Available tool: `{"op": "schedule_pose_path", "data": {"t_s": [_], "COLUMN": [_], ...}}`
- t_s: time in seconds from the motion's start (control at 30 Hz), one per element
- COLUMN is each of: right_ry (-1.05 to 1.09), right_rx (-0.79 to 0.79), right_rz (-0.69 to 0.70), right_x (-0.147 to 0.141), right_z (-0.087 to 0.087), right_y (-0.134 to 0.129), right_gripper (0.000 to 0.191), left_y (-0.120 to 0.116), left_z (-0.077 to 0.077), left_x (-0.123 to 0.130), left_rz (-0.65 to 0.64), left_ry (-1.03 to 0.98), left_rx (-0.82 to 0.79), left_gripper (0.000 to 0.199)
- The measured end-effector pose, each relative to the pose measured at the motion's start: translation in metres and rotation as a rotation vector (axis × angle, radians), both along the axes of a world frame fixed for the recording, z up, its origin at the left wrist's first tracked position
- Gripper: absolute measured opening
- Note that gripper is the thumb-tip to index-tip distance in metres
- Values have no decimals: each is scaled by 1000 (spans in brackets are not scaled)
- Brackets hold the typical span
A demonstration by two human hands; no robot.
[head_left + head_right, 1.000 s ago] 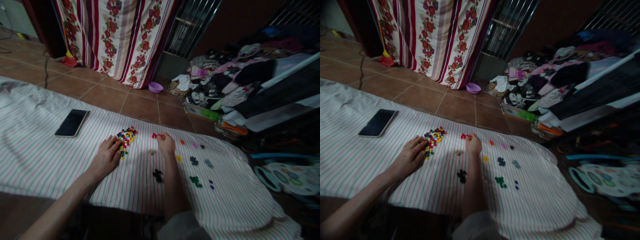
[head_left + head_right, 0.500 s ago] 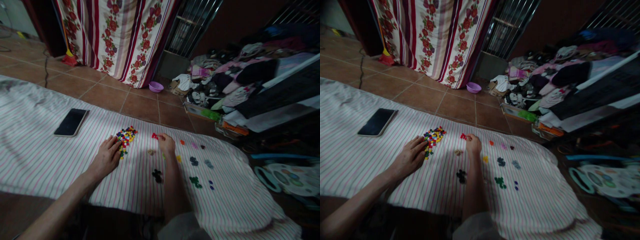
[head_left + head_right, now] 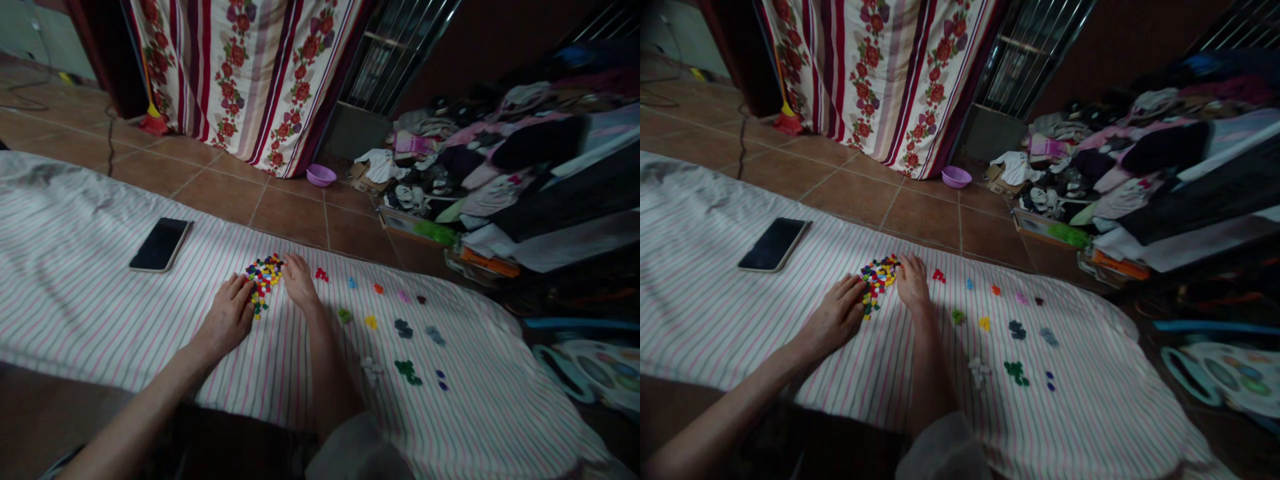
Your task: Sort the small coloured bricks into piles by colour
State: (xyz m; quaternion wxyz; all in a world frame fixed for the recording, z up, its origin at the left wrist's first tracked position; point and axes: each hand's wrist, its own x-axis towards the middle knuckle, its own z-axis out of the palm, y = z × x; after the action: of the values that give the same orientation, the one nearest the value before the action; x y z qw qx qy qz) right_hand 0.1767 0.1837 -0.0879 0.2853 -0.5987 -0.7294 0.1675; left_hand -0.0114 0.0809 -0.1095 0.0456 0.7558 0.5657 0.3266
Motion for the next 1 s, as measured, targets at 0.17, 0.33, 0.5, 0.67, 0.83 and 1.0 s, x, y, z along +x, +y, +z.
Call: {"op": "schedule_pose_path", "data": {"t_s": [0.17,0.33,0.5,0.67,0.83,1.0], "right_ry": [-42,-49,0,28,11,-35], "right_rx": [54,176,197,208,264,243], "right_rz": [54,136,274,344,400,476], "right_x": [-23,-39,-41,-40,-37,-30], "right_z": [-9,-12,-6,-1,-1,3], "right_y": [8,0,-16,-36,-57,-76], "right_gripper": [40,33,30,34,40,43], "left_y": [0,1,1,3,6,9], "left_z": [-4,-5,-6,-8,-3,12], "left_x": [2,2,-2,-2,-4,-9], "left_rz": [-3,-13,-15,-21,-26,-29], "left_ry": [2,-14,-57,-107,-182,-280], "left_rx": [30,58,60,38,-38,-143], "left_gripper": [45,46,50,51,54,56]}}
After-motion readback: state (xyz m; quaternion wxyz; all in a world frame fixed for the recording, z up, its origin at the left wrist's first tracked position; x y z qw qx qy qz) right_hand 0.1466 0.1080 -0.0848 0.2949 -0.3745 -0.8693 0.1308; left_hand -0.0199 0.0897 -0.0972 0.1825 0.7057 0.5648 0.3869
